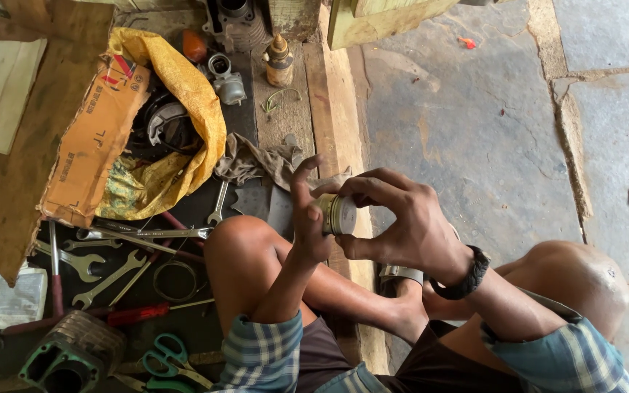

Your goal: Cleaning a motorcycle piston with a file and installing piston rings.

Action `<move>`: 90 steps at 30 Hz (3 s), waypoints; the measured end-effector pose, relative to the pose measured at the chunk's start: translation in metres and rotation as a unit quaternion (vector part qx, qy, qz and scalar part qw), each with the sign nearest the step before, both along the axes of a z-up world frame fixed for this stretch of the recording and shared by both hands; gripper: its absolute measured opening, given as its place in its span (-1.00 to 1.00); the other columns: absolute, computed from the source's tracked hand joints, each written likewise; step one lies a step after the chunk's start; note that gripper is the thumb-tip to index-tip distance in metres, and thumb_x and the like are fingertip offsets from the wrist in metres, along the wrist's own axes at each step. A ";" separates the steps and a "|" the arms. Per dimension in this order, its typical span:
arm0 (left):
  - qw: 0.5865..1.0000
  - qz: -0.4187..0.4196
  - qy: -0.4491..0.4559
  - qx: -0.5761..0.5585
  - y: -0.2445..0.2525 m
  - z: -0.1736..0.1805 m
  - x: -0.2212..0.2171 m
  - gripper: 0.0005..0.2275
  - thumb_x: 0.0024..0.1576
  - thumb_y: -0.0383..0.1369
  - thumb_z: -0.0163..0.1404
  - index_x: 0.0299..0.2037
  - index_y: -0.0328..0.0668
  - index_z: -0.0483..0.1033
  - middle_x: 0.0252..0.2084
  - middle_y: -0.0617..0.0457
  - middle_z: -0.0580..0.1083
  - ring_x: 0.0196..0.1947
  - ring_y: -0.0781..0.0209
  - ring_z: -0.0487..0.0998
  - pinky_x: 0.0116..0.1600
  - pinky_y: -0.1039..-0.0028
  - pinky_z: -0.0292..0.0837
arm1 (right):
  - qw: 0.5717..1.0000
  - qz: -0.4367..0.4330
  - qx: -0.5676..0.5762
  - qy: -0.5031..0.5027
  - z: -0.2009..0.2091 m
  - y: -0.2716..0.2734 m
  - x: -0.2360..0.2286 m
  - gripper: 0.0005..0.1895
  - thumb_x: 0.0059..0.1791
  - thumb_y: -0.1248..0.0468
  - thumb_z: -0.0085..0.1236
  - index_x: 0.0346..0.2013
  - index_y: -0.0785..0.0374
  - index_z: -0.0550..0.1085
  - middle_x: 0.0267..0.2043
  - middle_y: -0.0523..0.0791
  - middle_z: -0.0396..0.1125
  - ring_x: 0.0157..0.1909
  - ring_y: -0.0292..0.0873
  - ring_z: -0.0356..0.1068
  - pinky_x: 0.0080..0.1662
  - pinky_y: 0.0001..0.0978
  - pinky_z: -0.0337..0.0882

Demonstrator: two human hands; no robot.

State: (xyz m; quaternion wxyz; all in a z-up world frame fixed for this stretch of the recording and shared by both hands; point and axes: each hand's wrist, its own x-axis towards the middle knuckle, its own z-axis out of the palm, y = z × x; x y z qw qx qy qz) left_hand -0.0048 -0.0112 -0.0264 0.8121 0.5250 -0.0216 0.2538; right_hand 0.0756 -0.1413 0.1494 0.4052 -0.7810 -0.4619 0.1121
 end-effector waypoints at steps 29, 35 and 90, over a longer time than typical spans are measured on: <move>0.837 0.181 -0.079 0.510 0.006 0.024 0.013 -0.47 0.19 -0.10 0.15 0.17 -0.28 0.22 0.19 -0.14 0.40 0.17 -0.09 0.41 0.23 0.15 0.35 | 0.975 -0.113 -0.105 0.159 -0.002 -0.032 0.021 -0.35 -0.24 -0.06 0.34 -0.03 0.33 0.54 -0.20 -0.01 0.54 -0.25 -0.10 0.60 -0.20 -0.35 0.62; 0.987 -0.086 0.122 0.064 0.013 -0.041 0.012 -0.39 0.29 0.14 -0.18 0.22 -0.34 0.35 0.14 -0.06 0.45 0.19 0.14 0.44 0.29 0.32 0.33 | 0.995 -0.073 -0.049 0.042 0.009 -0.031 0.014 -0.38 -0.25 0.01 0.41 -0.04 0.32 0.52 -0.11 -0.01 0.43 -0.16 -0.05 0.57 -0.14 -0.32 0.59; 0.749 0.250 0.459 0.406 0.072 -0.040 0.023 -0.49 -0.06 -0.39 0.28 0.11 -0.26 0.41 0.07 -0.19 0.42 0.01 -0.10 0.54 0.05 0.21 0.52 | 0.984 -0.073 -0.057 -0.152 0.006 -0.021 0.016 -0.59 -0.12 0.16 0.40 -0.06 0.25 0.51 0.15 0.01 0.37 0.12 0.12 0.40 0.06 -0.06 0.44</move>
